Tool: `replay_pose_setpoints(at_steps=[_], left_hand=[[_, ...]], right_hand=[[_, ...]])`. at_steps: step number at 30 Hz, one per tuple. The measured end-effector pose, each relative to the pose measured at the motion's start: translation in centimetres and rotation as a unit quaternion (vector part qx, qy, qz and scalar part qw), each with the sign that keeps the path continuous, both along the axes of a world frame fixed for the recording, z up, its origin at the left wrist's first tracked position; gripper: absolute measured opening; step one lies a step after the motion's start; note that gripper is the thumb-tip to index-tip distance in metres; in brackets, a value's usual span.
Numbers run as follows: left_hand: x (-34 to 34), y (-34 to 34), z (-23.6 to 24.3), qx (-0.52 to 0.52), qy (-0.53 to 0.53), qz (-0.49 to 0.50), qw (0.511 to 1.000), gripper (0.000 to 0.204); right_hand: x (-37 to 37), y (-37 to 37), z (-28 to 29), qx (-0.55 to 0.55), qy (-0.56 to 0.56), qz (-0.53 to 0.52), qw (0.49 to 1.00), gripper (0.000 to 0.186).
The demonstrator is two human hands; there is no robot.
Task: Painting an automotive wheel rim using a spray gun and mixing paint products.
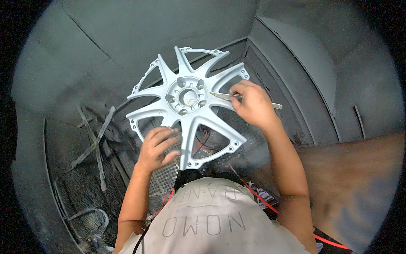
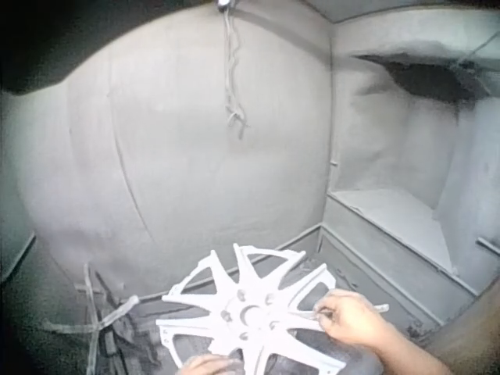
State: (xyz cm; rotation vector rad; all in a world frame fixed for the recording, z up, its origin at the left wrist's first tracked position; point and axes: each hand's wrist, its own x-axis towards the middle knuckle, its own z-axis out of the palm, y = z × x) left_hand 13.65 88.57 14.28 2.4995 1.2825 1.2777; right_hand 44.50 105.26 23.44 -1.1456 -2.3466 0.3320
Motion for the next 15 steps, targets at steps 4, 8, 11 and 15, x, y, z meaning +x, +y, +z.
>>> replay_pose_setpoints(at_steps=[4,8,11,15], left_hand=[[-1.2,-2.3,0.4,0.021,0.045,0.09,0.995,0.035],[-1.4,-3.3,0.3,0.003,-0.023,0.054,0.998,0.035],[-0.9,-3.8,-0.3,-0.027,-0.031,0.043,0.998,0.035],[-1.2,-4.1,-1.0,-0.009,-0.031,0.07,0.997,0.034]], right_hand=[[-2.8,-1.4,-0.9,0.005,-0.009,0.021,1.0,0.015],[-6.5,-2.4,-1.5,0.019,-0.035,0.031,0.999,0.015],[-7.6,-3.0,-1.5,0.006,-0.057,0.015,0.998,0.015],[-7.9,-3.2,-1.7,0.012,-0.086,0.036,0.996,0.015]])
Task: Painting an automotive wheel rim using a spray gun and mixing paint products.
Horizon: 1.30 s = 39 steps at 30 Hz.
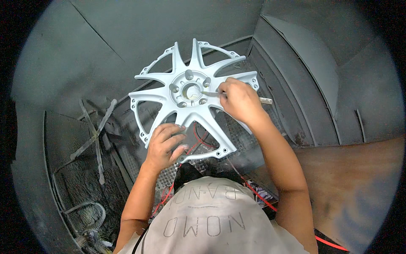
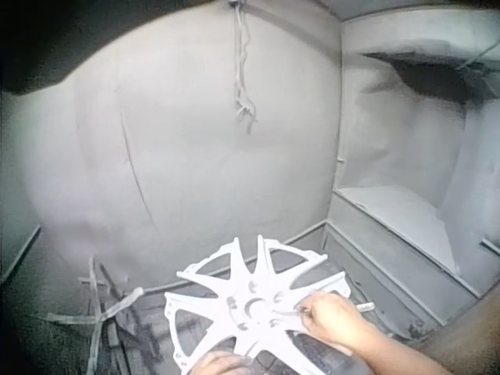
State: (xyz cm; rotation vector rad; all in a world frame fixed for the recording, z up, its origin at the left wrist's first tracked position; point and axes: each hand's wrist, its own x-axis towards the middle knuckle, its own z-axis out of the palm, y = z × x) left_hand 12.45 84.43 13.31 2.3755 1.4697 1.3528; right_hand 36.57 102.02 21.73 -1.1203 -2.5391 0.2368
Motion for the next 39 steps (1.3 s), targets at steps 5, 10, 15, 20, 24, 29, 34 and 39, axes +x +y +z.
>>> replay_pose_setpoints(at_steps=[5,10,15,20,24,29,34,39], left_hand=[[-0.5,0.3,-0.3,-0.009,-0.012,-0.004,1.0,0.033],[-0.6,0.4,-0.4,-0.007,-0.005,-0.009,1.0,0.032],[-1.1,0.2,-0.3,-0.011,-0.006,-0.014,1.0,0.031],[-1.2,0.0,-0.7,-0.011,-0.017,0.004,1.0,0.029],[-1.3,0.0,-0.9,-0.009,-0.004,0.0,1.0,0.028],[-1.6,0.0,-1.0,-0.014,-0.02,-0.004,1.0,0.027],[-2.0,-0.1,-0.9,-0.01,-0.009,0.003,1.0,0.027],[-2.2,-0.1,-0.7,-0.013,-0.02,0.0,1.0,0.028]], right_hand=[[-0.1,0.1,-0.4,-0.003,-0.003,-0.011,1.0,0.015],[-0.3,0.0,-0.2,0.011,0.017,-0.012,1.0,0.015],[-0.6,-0.3,0.1,-0.001,0.005,-0.012,1.0,0.015],[-0.9,-0.9,-0.5,-0.02,0.002,-0.029,0.999,0.014],[-1.1,-1.2,-0.8,-0.007,0.017,-0.026,0.999,0.014],[-1.3,-1.4,-0.7,0.009,0.011,-0.007,1.0,0.014],[-1.4,-1.2,-0.9,-0.013,0.014,0.004,1.0,0.012],[-2.0,-1.6,-0.7,-0.018,0.014,-0.02,1.0,0.012]])
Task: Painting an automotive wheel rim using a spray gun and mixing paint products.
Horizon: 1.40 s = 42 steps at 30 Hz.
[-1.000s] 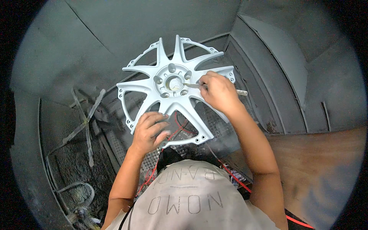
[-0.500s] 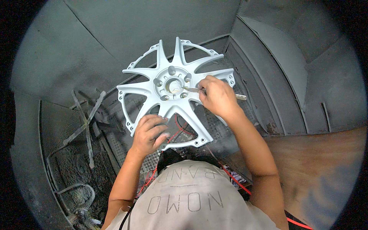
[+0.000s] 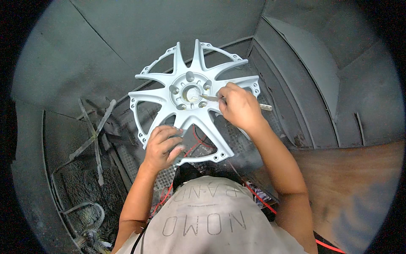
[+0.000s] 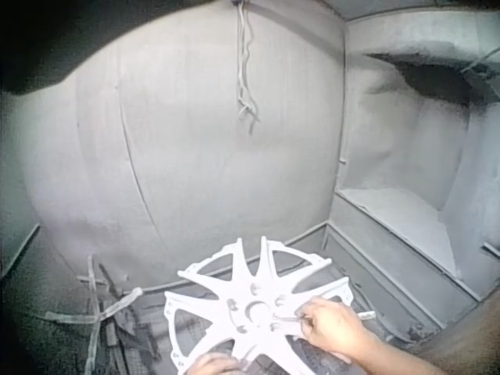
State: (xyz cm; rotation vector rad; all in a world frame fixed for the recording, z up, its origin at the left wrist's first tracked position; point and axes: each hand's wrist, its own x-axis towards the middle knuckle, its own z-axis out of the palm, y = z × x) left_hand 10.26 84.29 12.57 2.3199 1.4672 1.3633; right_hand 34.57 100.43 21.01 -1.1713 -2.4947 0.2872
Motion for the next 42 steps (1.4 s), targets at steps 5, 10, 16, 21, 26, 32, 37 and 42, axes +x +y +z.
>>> replay_pose_setpoints(at_steps=[5,10,16,21,26,32,37,42], left_hand=[[-2.2,-0.3,0.0,-0.007,0.052,0.01,0.999,0.028],[-6.6,-0.3,1.6,0.025,0.1,0.123,0.987,0.042],[0.2,1.0,2.7,-0.159,0.18,0.05,0.969,0.089],[1.8,-0.5,3.0,-0.171,0.176,-0.042,0.969,0.076],[1.1,-1.2,2.3,-0.163,0.139,-0.065,0.975,0.065],[0.4,-0.9,1.2,-0.135,0.103,-0.066,0.983,0.058],[0.3,-0.6,1.1,-0.129,0.1,-0.072,0.984,0.056],[0.3,-0.4,1.2,-0.131,0.097,-0.069,0.984,0.053]], right_hand=[[0.7,-1.6,1.9,-0.029,0.041,0.08,0.996,0.014],[2.2,-2.3,2.8,-0.004,0.128,-0.074,0.989,0.018],[0.8,-1.7,1.2,0.004,0.122,-0.026,0.992,0.016],[-1.8,-1.3,0.0,0.024,0.052,-0.03,0.998,0.015],[-2.8,-1.1,-0.4,0.011,0.002,-0.026,1.0,0.014],[-2.7,-1.1,-0.2,0.033,0.025,0.021,0.999,0.014],[-2.8,-1.3,0.1,0.003,-0.007,0.021,1.0,0.013],[-2.6,-1.3,-0.1,0.017,0.014,0.009,1.0,0.014]])
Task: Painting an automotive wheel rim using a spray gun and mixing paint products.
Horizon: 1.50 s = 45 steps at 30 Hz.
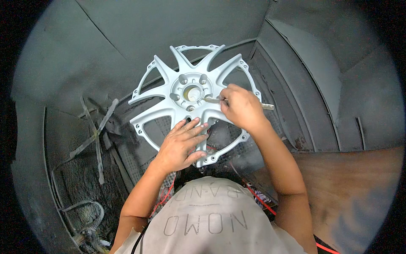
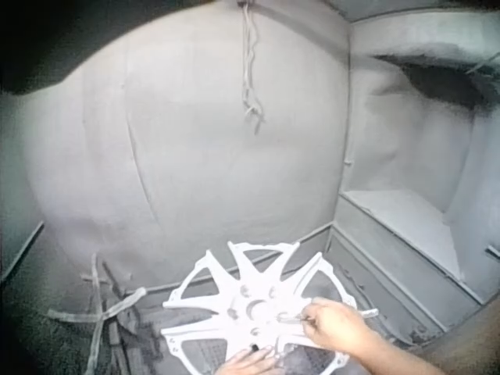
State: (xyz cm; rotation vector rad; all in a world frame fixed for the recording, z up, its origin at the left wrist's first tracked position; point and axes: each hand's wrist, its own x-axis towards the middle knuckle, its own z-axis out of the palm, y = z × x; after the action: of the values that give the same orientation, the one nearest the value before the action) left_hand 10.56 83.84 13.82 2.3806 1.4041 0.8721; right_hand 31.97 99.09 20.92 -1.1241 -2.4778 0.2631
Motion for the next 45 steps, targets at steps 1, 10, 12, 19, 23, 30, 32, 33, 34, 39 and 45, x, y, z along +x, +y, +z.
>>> replay_pose_setpoints(at_steps=[1,10,12,19,23,30,32,33,34,39,45], left_hand=[[0.0,0.0,0.0,-0.001,0.0,-0.001,1.0,0.053],[-0.2,-0.1,0.3,0.001,-0.005,0.0,1.0,0.051],[-0.2,-0.1,0.4,0.002,0.004,0.0,1.0,0.05],[0.2,0.0,0.8,0.0,0.005,0.0,1.0,0.048],[0.5,0.0,0.8,0.005,0.002,0.009,1.0,0.047],[0.6,-0.3,0.8,0.019,0.009,0.018,1.0,0.046],[0.6,-0.3,0.8,0.015,0.013,0.016,1.0,0.046],[0.6,-0.3,0.8,0.012,0.006,0.018,1.0,0.047],[0.5,-0.3,0.8,0.009,0.012,0.014,1.0,0.047],[0.5,-0.1,0.8,0.007,0.018,0.013,1.0,0.049],[0.3,0.1,0.7,0.008,0.018,0.011,1.0,0.049]], right_hand=[[0.1,-0.1,-0.1,-0.009,-0.008,0.011,1.0,0.014],[0.3,-0.2,-0.1,0.007,0.002,0.02,1.0,0.012],[0.3,-0.3,-0.1,0.004,-0.011,0.026,1.0,0.012],[0.7,-0.4,0.0,0.014,-0.003,0.02,1.0,0.013],[0.9,-0.2,0.0,0.026,0.031,-0.014,0.999,0.013],[1.1,-0.3,-0.3,0.012,0.008,-0.01,1.0,0.013],[1.0,-0.4,-0.3,0.006,0.012,0.005,1.0,0.014],[1.0,-0.5,-0.3,0.012,0.016,-0.003,1.0,0.014],[1.0,-0.6,-0.3,0.014,0.013,0.002,1.0,0.014],[1.1,-1.0,-0.4,0.03,0.042,-0.02,0.998,0.013],[1.0,-1.3,-0.2,0.021,0.015,-0.04,0.999,0.01]])
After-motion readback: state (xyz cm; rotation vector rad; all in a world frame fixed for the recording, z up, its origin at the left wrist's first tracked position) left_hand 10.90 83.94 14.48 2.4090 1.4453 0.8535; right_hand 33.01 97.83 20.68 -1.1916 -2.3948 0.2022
